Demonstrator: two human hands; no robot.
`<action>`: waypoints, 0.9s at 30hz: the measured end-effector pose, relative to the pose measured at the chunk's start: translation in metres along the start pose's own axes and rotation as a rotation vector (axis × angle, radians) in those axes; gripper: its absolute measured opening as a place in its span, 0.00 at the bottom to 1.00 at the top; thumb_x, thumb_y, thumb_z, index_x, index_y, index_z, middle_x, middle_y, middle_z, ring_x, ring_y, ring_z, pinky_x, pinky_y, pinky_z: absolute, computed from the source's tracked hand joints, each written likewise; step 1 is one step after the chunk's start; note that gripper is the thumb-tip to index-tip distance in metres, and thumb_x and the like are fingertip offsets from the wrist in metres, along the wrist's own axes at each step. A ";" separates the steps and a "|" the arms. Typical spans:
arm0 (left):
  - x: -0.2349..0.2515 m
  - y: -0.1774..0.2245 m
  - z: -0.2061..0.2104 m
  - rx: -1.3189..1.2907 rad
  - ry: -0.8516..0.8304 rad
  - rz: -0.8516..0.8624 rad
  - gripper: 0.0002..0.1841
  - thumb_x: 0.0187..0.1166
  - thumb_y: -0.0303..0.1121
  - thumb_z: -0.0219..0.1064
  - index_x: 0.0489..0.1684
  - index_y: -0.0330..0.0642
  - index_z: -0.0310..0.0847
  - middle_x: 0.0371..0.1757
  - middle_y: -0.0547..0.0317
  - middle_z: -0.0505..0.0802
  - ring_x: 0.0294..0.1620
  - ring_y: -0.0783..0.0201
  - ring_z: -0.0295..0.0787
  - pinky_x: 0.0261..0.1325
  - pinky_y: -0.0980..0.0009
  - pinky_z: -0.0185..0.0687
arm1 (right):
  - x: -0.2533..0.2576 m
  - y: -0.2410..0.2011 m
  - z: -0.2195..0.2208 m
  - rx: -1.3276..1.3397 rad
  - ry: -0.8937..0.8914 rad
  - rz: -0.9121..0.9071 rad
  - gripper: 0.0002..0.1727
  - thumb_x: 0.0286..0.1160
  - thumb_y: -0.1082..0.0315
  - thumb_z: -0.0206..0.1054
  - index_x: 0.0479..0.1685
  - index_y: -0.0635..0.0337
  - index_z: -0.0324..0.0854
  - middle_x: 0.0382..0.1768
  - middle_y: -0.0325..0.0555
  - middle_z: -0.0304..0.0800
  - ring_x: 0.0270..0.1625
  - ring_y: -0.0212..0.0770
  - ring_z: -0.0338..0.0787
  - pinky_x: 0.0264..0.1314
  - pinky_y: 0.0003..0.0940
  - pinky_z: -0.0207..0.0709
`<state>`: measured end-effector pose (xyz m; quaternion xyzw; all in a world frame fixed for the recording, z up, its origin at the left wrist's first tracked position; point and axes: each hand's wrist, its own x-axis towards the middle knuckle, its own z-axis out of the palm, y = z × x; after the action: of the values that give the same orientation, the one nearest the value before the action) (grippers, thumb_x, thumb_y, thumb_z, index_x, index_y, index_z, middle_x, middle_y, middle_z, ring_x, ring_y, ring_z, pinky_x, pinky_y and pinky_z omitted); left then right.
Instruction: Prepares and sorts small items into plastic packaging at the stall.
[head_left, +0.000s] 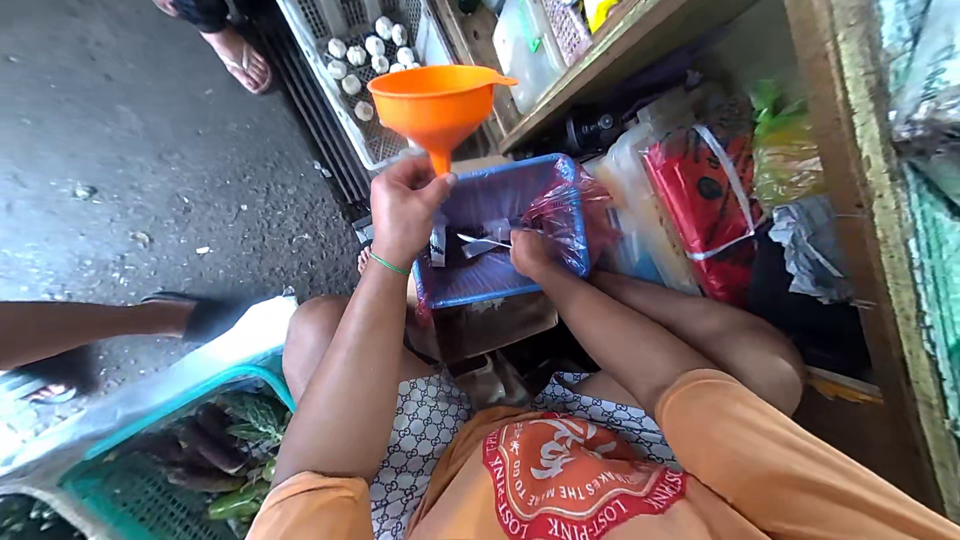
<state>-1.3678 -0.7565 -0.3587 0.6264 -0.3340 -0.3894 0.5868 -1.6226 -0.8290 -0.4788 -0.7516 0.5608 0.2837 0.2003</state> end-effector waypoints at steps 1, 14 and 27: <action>0.001 0.000 0.000 -0.004 0.010 -0.001 0.08 0.71 0.30 0.78 0.42 0.38 0.88 0.32 0.61 0.93 0.30 0.70 0.90 0.35 0.71 0.88 | -0.005 0.001 -0.009 0.010 -0.003 -0.019 0.11 0.72 0.70 0.69 0.52 0.60 0.86 0.53 0.63 0.91 0.59 0.66 0.90 0.55 0.70 0.81; -0.001 -0.002 0.000 -0.024 0.034 -0.003 0.08 0.70 0.31 0.78 0.41 0.39 0.87 0.32 0.62 0.93 0.29 0.70 0.89 0.34 0.72 0.88 | -0.041 0.018 -0.085 0.341 0.049 0.102 0.17 0.82 0.68 0.56 0.59 0.54 0.90 0.54 0.58 0.93 0.62 0.61 0.89 0.64 0.69 0.77; -0.001 -0.007 0.002 0.024 0.008 0.026 0.10 0.70 0.30 0.78 0.43 0.39 0.86 0.34 0.62 0.94 0.32 0.69 0.92 0.38 0.68 0.91 | -0.025 0.002 -0.005 0.251 0.003 -0.066 0.16 0.87 0.62 0.59 0.53 0.56 0.92 0.58 0.57 0.91 0.66 0.58 0.87 0.71 0.62 0.77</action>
<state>-1.3700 -0.7558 -0.3651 0.6307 -0.3443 -0.3752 0.5856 -1.6291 -0.8149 -0.4587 -0.7390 0.5674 0.2032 0.3010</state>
